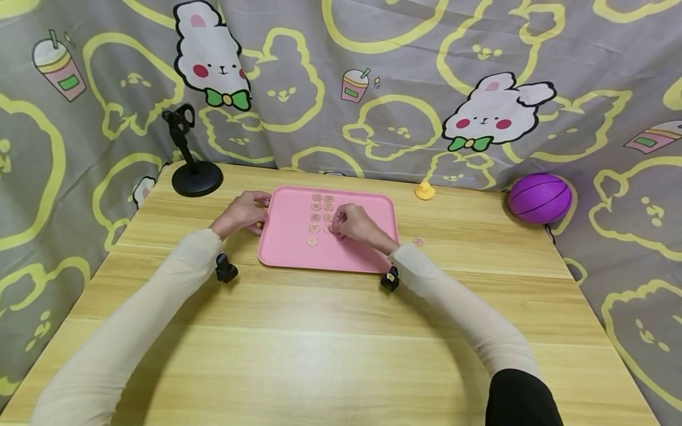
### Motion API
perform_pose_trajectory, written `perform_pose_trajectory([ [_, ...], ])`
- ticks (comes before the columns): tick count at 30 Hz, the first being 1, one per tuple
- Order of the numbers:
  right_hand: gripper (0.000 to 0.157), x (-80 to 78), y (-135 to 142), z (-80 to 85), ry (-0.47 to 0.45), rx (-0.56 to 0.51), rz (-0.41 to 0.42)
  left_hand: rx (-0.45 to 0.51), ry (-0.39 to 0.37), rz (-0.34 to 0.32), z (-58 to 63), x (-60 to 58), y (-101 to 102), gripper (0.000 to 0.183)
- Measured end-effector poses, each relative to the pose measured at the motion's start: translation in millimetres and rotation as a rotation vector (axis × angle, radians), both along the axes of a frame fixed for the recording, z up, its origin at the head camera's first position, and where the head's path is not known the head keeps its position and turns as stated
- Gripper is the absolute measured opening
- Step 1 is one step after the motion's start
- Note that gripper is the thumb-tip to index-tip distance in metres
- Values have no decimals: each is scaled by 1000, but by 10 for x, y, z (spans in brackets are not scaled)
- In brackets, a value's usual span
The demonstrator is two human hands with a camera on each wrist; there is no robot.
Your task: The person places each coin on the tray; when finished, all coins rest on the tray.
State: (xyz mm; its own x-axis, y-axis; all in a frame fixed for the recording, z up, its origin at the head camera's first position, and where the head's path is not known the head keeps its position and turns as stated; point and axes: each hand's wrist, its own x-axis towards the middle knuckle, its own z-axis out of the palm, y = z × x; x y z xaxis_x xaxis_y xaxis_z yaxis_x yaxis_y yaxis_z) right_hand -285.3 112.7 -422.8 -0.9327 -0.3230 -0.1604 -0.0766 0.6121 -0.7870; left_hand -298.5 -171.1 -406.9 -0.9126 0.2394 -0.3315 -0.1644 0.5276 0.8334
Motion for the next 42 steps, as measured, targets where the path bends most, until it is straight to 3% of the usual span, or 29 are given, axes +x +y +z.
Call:
perform_pose_trajectory([
  [11, 4, 3, 92, 72, -14, -9, 10, -7, 12, 0, -8, -1, -12, 72],
  [22, 7, -28, 345, 170, 34, 10, 23, -1, 3, 5, -3, 3, -3, 73],
  [38, 15, 14, 1238, 271, 123, 35, -42, -5, 12, -7, 4, 21, -3, 72],
  [42, 16, 41, 1495, 261, 144, 73, -19, 2, 11, -11, 8, 23, -3, 72],
])
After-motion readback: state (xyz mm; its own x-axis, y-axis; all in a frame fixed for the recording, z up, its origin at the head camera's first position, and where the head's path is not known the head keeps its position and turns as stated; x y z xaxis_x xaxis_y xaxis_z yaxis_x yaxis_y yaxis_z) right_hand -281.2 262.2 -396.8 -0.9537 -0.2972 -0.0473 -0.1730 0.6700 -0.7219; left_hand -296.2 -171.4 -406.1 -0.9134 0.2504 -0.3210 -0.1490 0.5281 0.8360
